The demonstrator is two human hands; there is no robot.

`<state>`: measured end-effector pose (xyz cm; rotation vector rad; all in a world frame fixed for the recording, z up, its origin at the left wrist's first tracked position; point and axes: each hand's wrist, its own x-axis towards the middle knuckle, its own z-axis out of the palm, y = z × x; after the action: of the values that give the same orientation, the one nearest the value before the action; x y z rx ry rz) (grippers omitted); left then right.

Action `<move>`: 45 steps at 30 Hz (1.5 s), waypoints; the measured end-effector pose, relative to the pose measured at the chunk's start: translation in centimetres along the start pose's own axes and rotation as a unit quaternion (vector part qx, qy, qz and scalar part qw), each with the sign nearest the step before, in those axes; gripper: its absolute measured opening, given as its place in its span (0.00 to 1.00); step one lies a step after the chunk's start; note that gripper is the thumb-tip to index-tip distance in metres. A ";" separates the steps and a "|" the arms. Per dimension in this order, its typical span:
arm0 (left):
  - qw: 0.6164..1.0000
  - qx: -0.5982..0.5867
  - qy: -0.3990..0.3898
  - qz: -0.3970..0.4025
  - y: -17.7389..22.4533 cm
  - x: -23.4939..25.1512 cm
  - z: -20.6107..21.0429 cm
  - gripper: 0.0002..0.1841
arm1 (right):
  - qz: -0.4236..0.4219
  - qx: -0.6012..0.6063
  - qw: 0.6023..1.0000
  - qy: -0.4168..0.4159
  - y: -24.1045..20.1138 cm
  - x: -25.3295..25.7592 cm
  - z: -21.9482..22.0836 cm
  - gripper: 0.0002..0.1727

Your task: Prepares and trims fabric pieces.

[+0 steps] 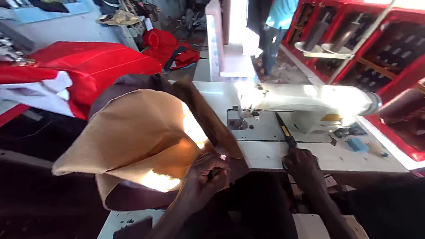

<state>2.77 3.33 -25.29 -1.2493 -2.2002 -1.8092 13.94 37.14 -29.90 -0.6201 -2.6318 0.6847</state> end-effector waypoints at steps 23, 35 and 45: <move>0.971 -0.186 0.137 -0.054 2.2 0.1 -5.2 0.04 | -0.055 0.335 0.922 -0.185 0.8 -7.1 1.5 0.28; 0.982 -0.157 0.101 0.039 1.3 -0.3 -4.5 0.07 | -0.244 0.175 0.946 -0.120 -9.6 -6.9 2.6 0.40; 0.985 -0.134 0.100 0.033 1.3 -0.8 -4.7 0.06 | -0.258 0.144 0.950 -0.101 -10.0 -7.1 2.9 0.34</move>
<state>1.94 -1.07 -23.11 -1.1045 -1.8383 -2.1534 15.46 24.72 -28.57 0.2313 -2.6241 0.9684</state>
